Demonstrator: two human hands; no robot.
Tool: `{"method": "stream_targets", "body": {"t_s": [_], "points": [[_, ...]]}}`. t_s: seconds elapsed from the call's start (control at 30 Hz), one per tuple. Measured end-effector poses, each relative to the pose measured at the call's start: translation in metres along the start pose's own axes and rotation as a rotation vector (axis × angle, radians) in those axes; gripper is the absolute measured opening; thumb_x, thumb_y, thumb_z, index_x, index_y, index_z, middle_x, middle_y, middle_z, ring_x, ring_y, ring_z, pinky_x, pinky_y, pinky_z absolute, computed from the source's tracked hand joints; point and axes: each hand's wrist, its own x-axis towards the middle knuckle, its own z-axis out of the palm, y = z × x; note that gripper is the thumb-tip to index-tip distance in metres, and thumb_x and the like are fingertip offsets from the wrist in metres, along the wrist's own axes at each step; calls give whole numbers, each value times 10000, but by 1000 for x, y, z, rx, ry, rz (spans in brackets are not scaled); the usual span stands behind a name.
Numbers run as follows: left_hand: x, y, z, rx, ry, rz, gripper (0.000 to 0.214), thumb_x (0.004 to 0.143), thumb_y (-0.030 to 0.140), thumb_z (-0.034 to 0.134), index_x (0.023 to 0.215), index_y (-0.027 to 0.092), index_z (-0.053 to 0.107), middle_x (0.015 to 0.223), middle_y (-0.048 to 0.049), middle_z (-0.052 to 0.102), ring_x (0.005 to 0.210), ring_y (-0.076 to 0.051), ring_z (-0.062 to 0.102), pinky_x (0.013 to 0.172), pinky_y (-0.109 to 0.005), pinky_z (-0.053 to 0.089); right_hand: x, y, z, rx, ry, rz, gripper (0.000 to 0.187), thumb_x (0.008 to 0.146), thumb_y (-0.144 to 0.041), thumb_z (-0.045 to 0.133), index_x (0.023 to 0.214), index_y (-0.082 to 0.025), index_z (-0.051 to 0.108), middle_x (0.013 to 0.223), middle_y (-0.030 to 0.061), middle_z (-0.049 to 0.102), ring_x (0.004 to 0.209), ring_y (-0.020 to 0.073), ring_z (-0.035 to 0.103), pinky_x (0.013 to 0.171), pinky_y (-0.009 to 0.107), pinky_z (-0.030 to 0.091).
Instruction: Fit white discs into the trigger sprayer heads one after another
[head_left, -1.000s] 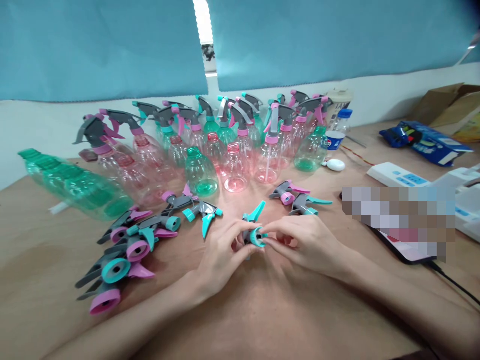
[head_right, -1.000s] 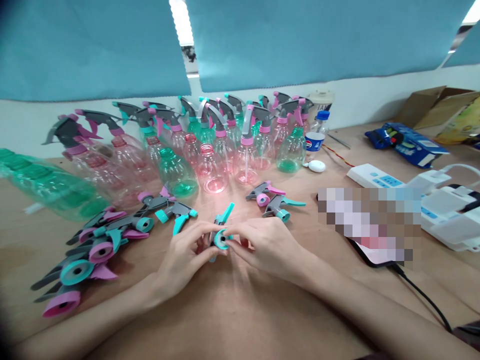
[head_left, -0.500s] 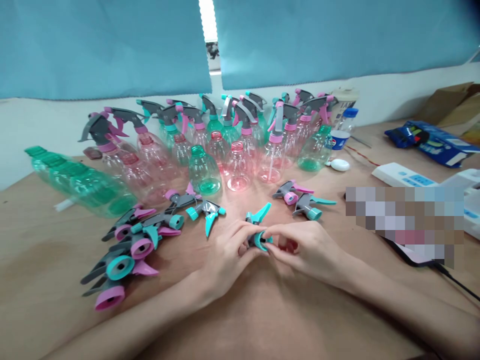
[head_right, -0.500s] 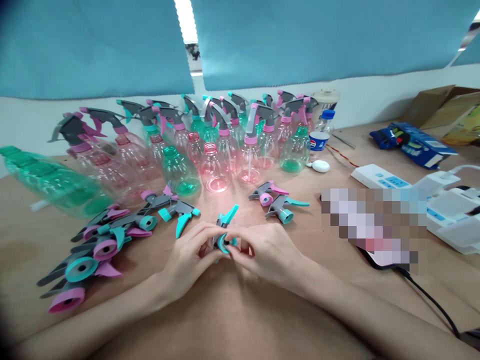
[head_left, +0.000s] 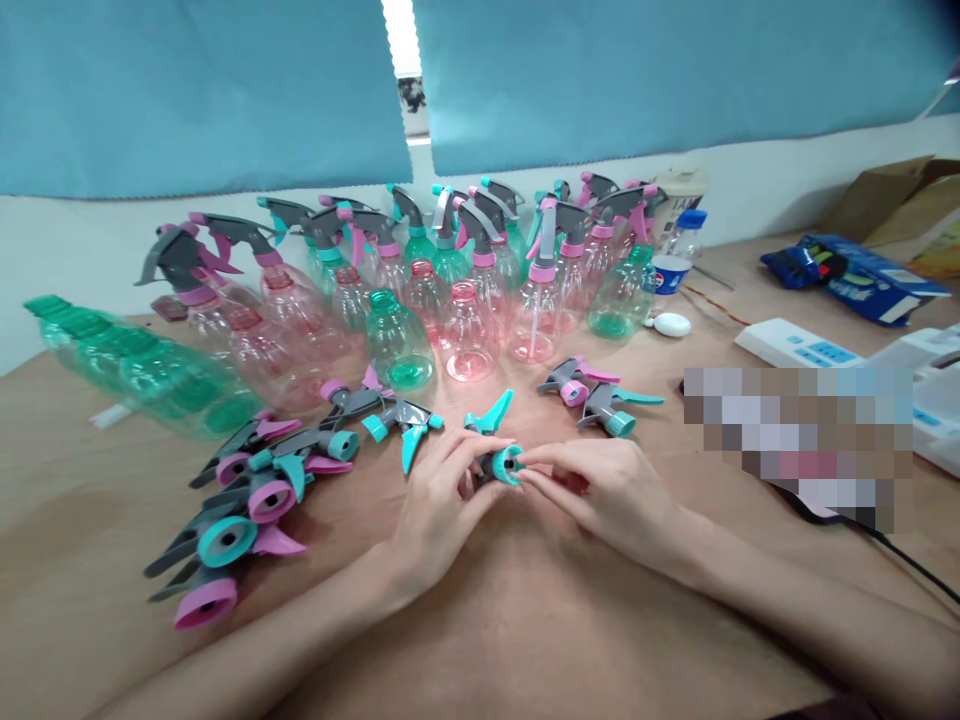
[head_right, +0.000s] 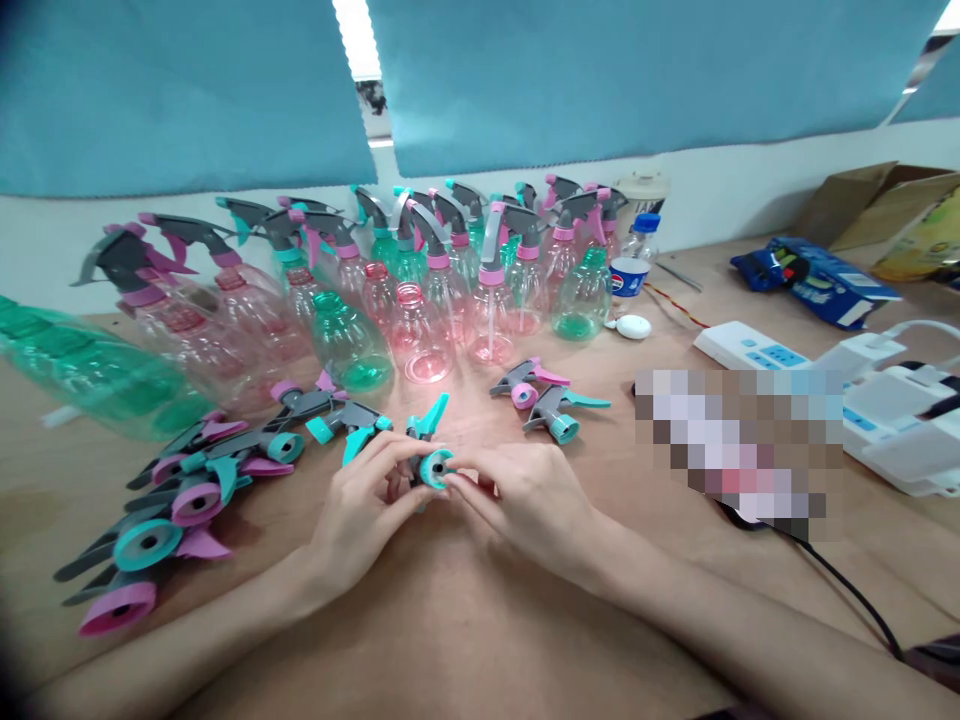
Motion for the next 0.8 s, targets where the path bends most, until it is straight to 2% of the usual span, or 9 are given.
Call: {"method": "stream_targets", "body": {"t_s": [0.17, 0.43, 0.53, 0.67, 0.8], "points": [[0, -1, 2, -18, 3, 24, 256, 794, 161, 673, 1038, 217, 615, 842, -9, 575, 681, -134, 518, 576, -231, 418, -1, 3, 4, 90, -6, 38, 135, 850, -224, 595, 902, -177, 710, 708, 13, 726, 518, 109, 605, 514, 213, 437], [-3, -4, 3, -27, 4, 104, 316, 773, 84, 671, 1059, 197, 597, 807, 9, 549, 605, -106, 478, 571, -225, 415, -4, -2, 10, 240, 34, -10, 155, 860, -188, 566, 917, -175, 709, 811, 26, 748, 537, 92, 629, 479, 178, 462], [-2, -3, 2, -47, -21, 77, 337, 781, 89, 665, 1085, 215, 593, 835, 7, 562, 623, -106, 499, 583, -225, 429, -3, 2, 9, 191, 39, -39, 158, 869, -195, 560, 933, -180, 704, 837, 25, 747, 602, 104, 657, 535, 188, 486], [-1, -1, 1, -73, -30, -5, 289, 813, 140, 642, 1085, 228, 601, 927, -10, 589, 615, -95, 515, 595, -229, 455, 0, 8, 5, 46, 36, -77, 148, 861, -235, 584, 933, -173, 697, 786, 25, 739, 526, 93, 617, 528, 205, 457], [0, 0, 1, -43, -6, -6, 269, 810, 173, 653, 1071, 228, 612, 926, -13, 599, 634, -108, 524, 600, -236, 462, 3, 10, 2, 10, -13, -59, 166, 872, -240, 561, 930, -174, 702, 729, 20, 729, 527, 102, 610, 527, 215, 443]]}}
